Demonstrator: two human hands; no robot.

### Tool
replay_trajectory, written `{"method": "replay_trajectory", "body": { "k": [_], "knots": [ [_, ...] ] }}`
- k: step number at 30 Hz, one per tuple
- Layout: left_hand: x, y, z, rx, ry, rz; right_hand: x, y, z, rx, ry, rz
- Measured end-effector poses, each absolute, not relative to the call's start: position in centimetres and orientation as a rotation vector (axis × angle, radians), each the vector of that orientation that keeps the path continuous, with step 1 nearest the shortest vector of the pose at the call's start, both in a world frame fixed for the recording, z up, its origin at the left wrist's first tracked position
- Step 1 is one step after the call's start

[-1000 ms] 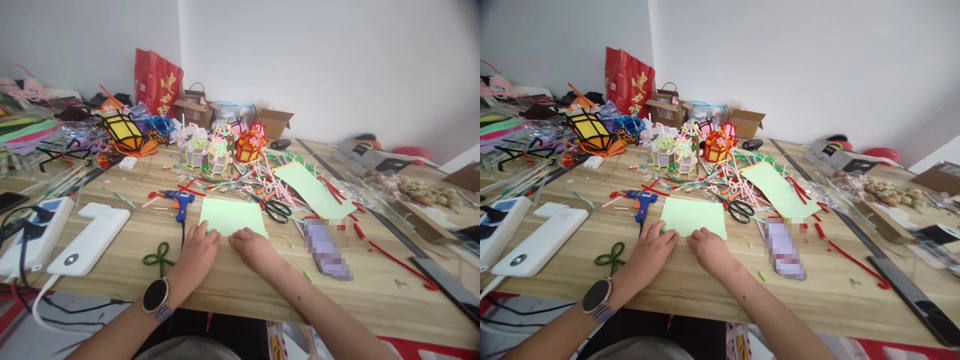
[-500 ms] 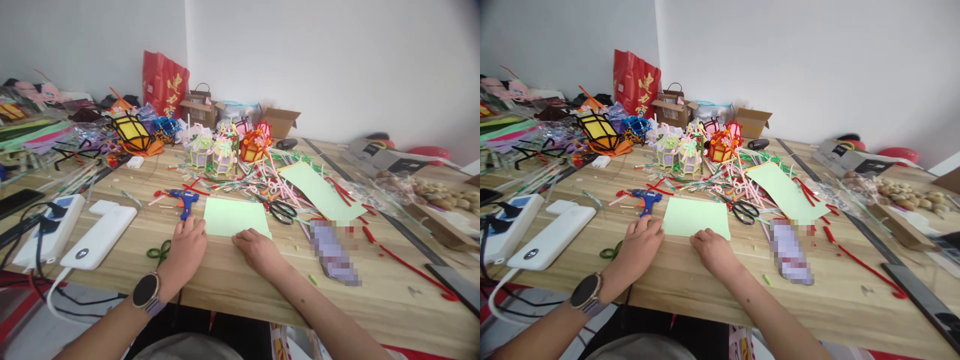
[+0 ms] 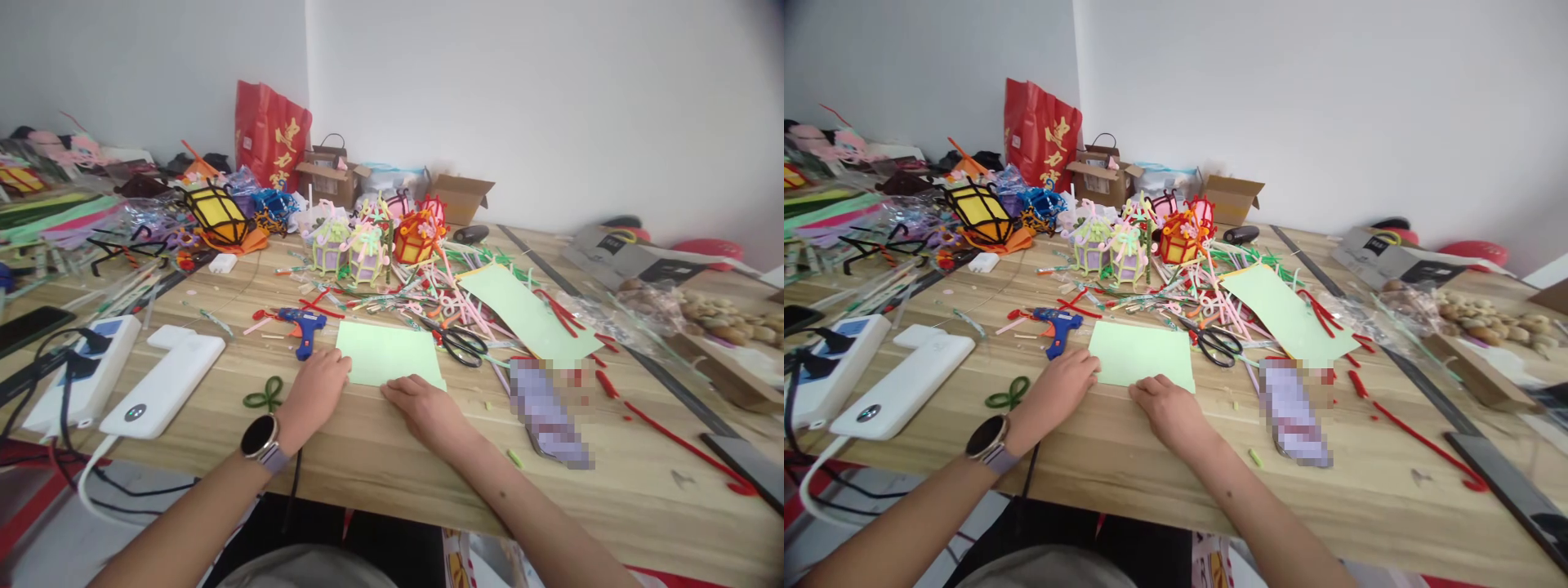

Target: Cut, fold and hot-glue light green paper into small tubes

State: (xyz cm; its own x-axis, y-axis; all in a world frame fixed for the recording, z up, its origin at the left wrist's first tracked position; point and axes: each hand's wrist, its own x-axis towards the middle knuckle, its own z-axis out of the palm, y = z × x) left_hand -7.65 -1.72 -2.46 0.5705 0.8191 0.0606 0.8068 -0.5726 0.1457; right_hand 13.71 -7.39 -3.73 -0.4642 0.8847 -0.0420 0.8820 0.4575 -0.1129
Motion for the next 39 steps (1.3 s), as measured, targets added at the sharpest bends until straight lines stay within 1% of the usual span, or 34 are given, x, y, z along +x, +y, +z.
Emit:
{"method": "replay_trajectory", "body": {
  "k": [3, 8, 13, 21, 24, 25, 29, 31, 35, 39],
  "knots": [
    [-7.8, -1.1, -2.7, 2.603, 1.386, 0.203, 15.7, -8.1, -3.8, -1.598, -2.647, 0.207],
    [-7.9, -0.3, -2.4, 2.532, 1.380, 0.208, 20.3, -9.8, -3.8, -1.741, -2.605, 0.154],
    [-8.0, 0.1, -1.9, 2.475, 1.373, 0.142, 21.2, -10.1, -3.5, -1.686, -2.605, 0.095],
    [-8.3, 0.3, -1.5, 2.552, 1.526, 0.044, 19.2, -8.3, 0.0, -1.824, -2.733, 0.109],
    [-8.5, 0.1, -1.1, 2.593, 1.508, 0.063, 16.7, -7.1, 1.1, -1.949, -2.644, 0.070],
    [-8.6, 0.0, -1.0, 2.608, 1.502, 0.072, 15.5, -6.5, 1.1, -1.926, -2.579, 0.073],
    [-9.1, 0.4, -1.0, 2.662, 1.452, 0.115, 9.8, -3.9, -0.5, -1.707, -2.434, 0.335],
    [-9.4, 0.9, -1.2, 2.654, 1.423, 0.128, 7.8, -2.8, -1.7, -1.663, -2.432, 0.365],
    [-10.1, 1.5, -1.6, 2.595, 1.412, 0.166, 6.8, -1.6, -3.2, -1.610, -2.398, 0.388],
    [-10.4, 1.8, -1.4, 2.573, 1.399, 0.160, 7.1, -1.4, -3.3, -1.588, -2.385, 0.397]
  ]
}}
